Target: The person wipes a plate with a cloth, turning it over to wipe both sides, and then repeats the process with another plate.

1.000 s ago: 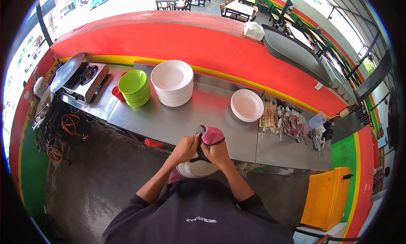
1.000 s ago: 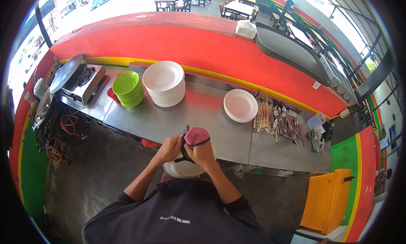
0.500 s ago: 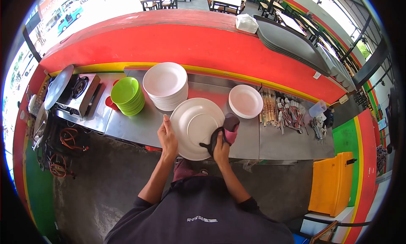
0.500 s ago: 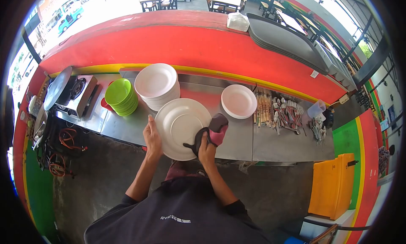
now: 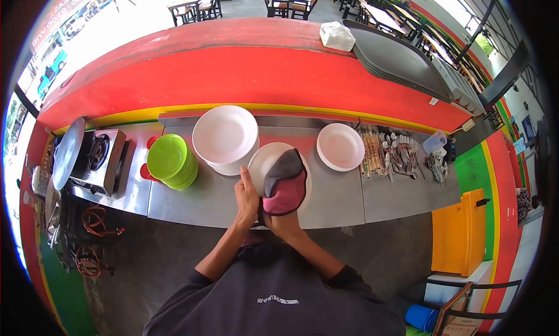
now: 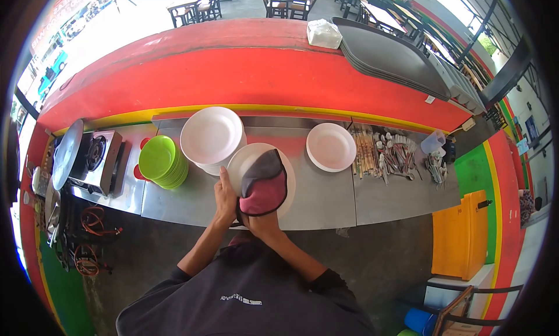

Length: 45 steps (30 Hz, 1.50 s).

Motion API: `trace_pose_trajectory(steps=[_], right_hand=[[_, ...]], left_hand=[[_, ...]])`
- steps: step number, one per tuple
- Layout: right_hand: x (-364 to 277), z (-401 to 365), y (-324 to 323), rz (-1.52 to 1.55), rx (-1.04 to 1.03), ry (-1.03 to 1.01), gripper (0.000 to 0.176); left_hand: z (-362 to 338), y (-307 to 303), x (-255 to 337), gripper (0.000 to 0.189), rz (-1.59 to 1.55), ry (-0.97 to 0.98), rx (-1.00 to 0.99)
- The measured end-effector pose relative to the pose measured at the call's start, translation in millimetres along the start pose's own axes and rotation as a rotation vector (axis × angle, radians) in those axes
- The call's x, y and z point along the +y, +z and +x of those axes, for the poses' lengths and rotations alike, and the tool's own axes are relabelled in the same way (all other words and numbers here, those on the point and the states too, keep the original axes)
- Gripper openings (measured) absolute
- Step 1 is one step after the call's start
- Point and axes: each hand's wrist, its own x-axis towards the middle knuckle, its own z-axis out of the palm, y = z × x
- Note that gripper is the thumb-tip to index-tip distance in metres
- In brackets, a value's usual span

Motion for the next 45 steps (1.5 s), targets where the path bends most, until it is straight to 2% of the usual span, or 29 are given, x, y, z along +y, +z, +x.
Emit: trace_pose_trajectory(steps=[2,4,6,8,10,12,14,16,17,20,21,22,24,27,30,33,37,45], right_hand=[[9,27,5,-0.026,0.052,-0.011,0.032],[18,50,3,-0.032,0.066,0.114,0.027],[33,69,3,-0.040,0.109,0.264,0.027],[48,76,-2,0.135,0.244,0.508,0.029],[77,71,-5,0.305,0.383,0.764,0.036],[87,51,-8,0.689,0.590,1.067,0.044],[88,30,-20,1.081,0.630,1.103,0.053],[75,15,-35,1.323,0.520,1.162,0.053],[79,-10,-32,1.355,0.638,1.236,0.050],[63,-34,-32,1.332,0.753,1.216,0.047],[52,-31,-36,1.364,0.814,1.229,0.042],[46,-34,-38,1.281,0.836,1.209,0.040],[37,-38,-42,1.116,0.874,1.161,0.037],[7,-14,-51,0.863,0.940,1.104,0.031],[7,-27,-50,0.543,0.904,1.115,0.031],[15,-38,-40,0.362,0.860,1.129,0.028],[13,-44,-28,0.256,0.715,1.193,0.031],[5,-35,-19,0.260,0.756,1.174,0.036]], left_hand=[[10,0,5,0.064,0.089,0.112,-0.010],[18,-4,16,0.066,0.219,0.177,-0.042],[19,-6,32,0.064,0.208,0.193,-0.092],[25,-10,34,0.062,0.189,0.258,-0.150],[34,-21,41,0.060,0.251,0.407,-0.301],[41,-30,45,0.055,0.302,0.584,-0.448],[51,-33,49,0.050,0.329,0.792,-0.596],[62,-33,61,0.042,0.383,1.042,-0.677],[66,-30,64,0.038,0.402,1.166,-0.716],[76,-17,57,0.029,0.276,1.273,-0.629],[73,-15,61,0.015,0.327,1.218,-0.583],[70,-13,67,0.013,0.379,1.165,-0.535],[62,-7,77,0.042,0.479,1.060,-0.437],[58,5,40,0.065,0.096,0.498,-0.564],[61,-2,28,0.058,-0.083,0.071,-0.822],[65,-12,19,0.047,0.065,0.217,-0.822],[66,-23,21,0.047,0.083,0.200,-0.752],[60,-14,-4,0.047,0.140,0.369,-0.608]])
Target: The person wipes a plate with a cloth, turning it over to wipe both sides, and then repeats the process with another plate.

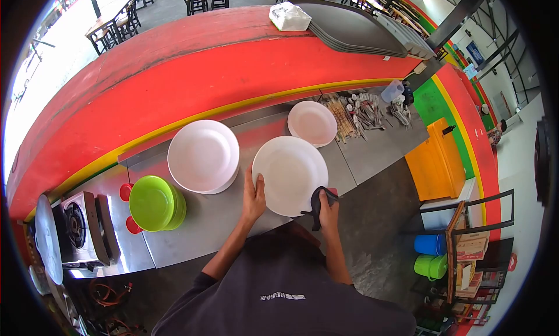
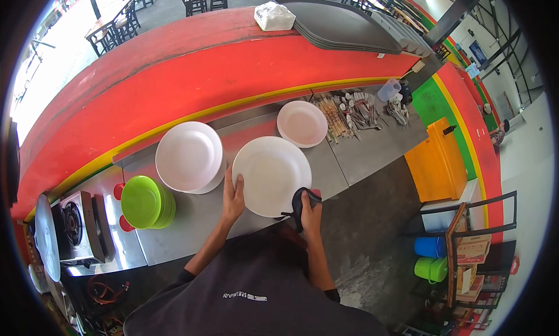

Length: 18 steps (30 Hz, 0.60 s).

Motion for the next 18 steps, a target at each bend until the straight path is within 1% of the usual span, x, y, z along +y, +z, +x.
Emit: trace_pose_trajectory(steps=[1,3,6,9,12,16,18], right_hand=[[2,1,0,0.013,0.010,-0.011,0.036],[6,5,-7,0.004,-0.008,0.047,0.034],[8,12,-11,0.004,-0.005,0.087,0.032],[9,23,-11,0.001,0.005,0.104,0.032],[17,40,-17,-0.018,-0.007,0.133,0.032],[30,71,-24,-0.058,-0.012,0.160,0.034],[37,90,-28,-0.061,-0.011,0.126,0.034]], left_hand=[[0,1,-2,0.048,-0.018,-0.025,-0.029],[3,3,-4,0.049,-0.052,-0.074,-0.084],[10,9,-4,0.052,-0.005,-0.064,-0.136],[14,20,-10,0.057,-0.073,-0.113,-0.142],[21,31,-13,0.062,-0.110,-0.208,-0.166],[31,55,-19,0.065,-0.129,-0.213,-0.129],[36,68,-31,0.065,-0.132,-0.228,-0.107]])
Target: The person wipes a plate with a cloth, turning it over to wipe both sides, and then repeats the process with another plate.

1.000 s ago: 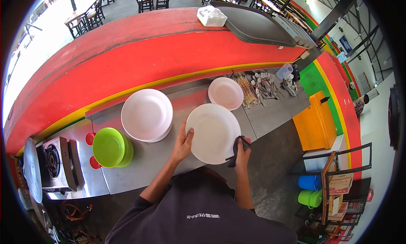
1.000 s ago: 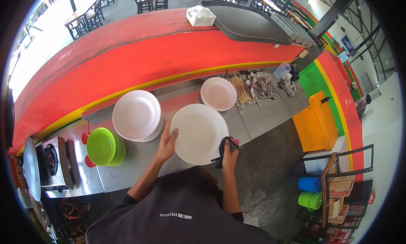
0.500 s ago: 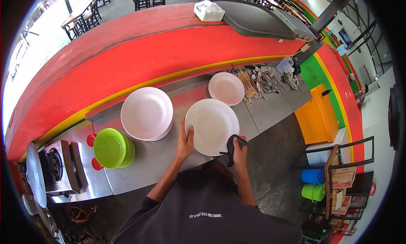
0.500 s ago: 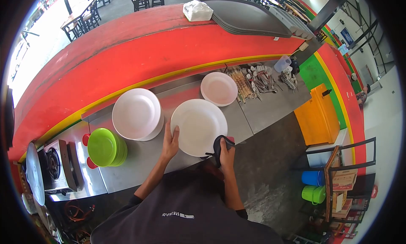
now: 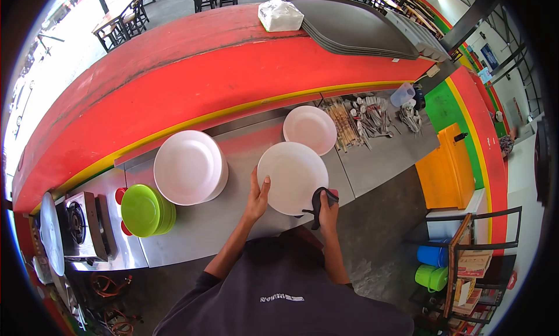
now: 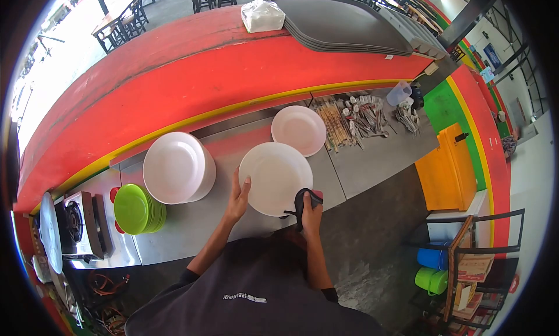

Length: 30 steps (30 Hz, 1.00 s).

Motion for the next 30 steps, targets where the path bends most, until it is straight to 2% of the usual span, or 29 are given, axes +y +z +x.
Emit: trace_pose_trajectory(steps=[10,15,18,24,28,30], right_hand=[[6,97,-26,0.004,-0.055,-0.003,0.037],[6,156,-38,-0.056,-0.157,0.019,0.038],[19,193,-45,-0.110,-0.215,0.008,0.036],[20,249,-45,-0.156,-0.320,-0.075,0.036],[17,280,-43,-0.219,-0.425,-0.030,0.036],[20,290,-36,-0.198,-0.424,-0.152,0.036]], left_hand=[[60,65,-63,0.054,0.082,0.024,0.036],[93,95,-92,0.053,0.126,0.001,0.120],[111,110,-106,0.054,0.185,0.057,0.148],[135,144,-132,0.056,0.153,-0.006,0.302],[147,158,-155,0.058,0.288,0.034,0.424],[154,158,-164,0.060,0.358,0.019,0.470]])
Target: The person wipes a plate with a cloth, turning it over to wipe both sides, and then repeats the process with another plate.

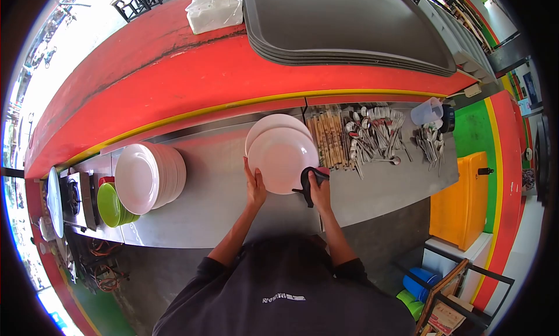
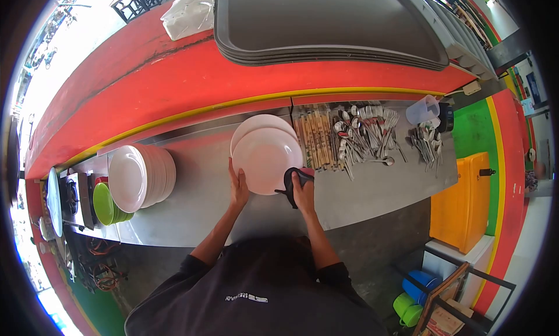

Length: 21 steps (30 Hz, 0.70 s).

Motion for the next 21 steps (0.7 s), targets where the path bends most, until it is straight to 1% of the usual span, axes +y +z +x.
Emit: trace_pose_trajectory(steps=[1,4,7,10,13,16,19,21], right_hand=[[2,6,2,-0.001,0.006,-0.065,0.036],[9,21,7,-0.174,-0.018,-0.040,0.037],[15,33,11,-0.233,-0.030,-0.039,0.039],[16,37,14,-0.188,0.021,-0.104,0.055],[18,38,7,-0.205,-0.091,0.020,0.051],[19,33,-1,-0.515,-0.158,0.167,0.064],[25,17,-9,-0.518,-0.160,0.154,0.074],[25,2,-15,-0.486,-0.121,0.120,0.072]], left_hand=[[2,3,-4,0.060,0.012,0.003,0.019],[9,9,-5,0.062,0.044,0.002,0.075],[12,10,-7,0.063,0.069,-0.021,0.095],[16,11,-9,0.064,0.095,-0.027,0.089],[18,10,-5,0.065,0.093,-0.046,0.095],[17,8,6,0.066,0.036,-0.072,0.084],[14,5,7,0.069,-0.008,-0.125,0.064],[13,2,6,0.073,-0.002,-0.146,0.058]])
